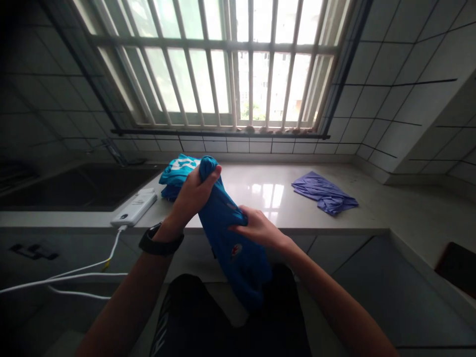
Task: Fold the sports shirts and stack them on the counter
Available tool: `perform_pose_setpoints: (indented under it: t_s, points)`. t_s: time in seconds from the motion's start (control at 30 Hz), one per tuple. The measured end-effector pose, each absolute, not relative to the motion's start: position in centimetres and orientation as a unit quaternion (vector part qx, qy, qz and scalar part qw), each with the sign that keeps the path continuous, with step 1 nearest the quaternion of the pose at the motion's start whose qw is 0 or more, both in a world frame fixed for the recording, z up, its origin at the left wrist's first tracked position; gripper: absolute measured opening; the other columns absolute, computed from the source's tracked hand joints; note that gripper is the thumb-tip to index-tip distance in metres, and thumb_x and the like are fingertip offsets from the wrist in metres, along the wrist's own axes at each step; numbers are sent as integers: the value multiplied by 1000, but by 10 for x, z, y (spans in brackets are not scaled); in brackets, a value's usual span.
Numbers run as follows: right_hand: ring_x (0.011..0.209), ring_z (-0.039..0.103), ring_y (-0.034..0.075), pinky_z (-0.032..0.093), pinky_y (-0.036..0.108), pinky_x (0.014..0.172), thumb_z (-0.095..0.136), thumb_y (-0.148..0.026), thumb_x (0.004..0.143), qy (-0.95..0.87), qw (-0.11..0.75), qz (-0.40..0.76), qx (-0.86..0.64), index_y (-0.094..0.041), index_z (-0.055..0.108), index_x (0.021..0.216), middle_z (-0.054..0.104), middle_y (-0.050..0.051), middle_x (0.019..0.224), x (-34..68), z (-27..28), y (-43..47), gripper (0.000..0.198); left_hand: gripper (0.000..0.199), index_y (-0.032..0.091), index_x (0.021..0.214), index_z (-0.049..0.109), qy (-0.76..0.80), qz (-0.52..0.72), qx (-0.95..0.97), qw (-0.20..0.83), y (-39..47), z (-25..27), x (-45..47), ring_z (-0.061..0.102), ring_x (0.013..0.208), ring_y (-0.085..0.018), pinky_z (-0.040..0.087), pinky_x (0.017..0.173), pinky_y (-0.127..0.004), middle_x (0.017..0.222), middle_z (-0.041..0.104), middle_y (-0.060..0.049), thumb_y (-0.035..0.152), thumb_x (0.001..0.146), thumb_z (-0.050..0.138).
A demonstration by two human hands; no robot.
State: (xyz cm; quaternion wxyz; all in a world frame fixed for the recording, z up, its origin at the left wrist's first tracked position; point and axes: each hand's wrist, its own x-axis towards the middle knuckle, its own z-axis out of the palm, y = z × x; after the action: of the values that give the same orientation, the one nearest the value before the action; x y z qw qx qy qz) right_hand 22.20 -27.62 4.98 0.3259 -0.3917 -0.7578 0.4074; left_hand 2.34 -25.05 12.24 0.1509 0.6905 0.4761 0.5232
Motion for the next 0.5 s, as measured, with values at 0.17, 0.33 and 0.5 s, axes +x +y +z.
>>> perform_pose_setpoints:
  t_s: [0.17, 0.33, 0.5]
  points:
    - [88, 64, 22, 51, 32, 74, 79, -47, 76, -784, 321, 288, -447, -18, 72, 76, 67, 6, 96, 258, 67, -261, 31, 37, 20, 104, 61, 533, 421, 721, 138, -256, 127, -1, 65, 98, -28, 53, 93, -43, 97, 68, -6, 48, 81, 68]
    - [74, 65, 19, 50, 28, 65, 78, -51, 77, -761, 202, 449, -422, -15, 76, 87, 70, 3, 80, 292, 82, -240, 38, 19, 22, 91, 61, 543, 389, 731, 139, -235, 129, -41, 63, 85, -25, 55, 83, -38, 88, 67, -4, 33, 76, 56]
    - [74, 66, 16, 49, 23, 60, 86, -38, 69, -754, 268, 414, -434, -18, 71, 101, 74, 2, 89, 309, 82, -227, 40, 5, 23, 81, 58, 611, 383, 686, 99, -234, 133, -58, 59, 66, -21, 47, 65, -30, 67, 59, 1, 27, 78, 57]
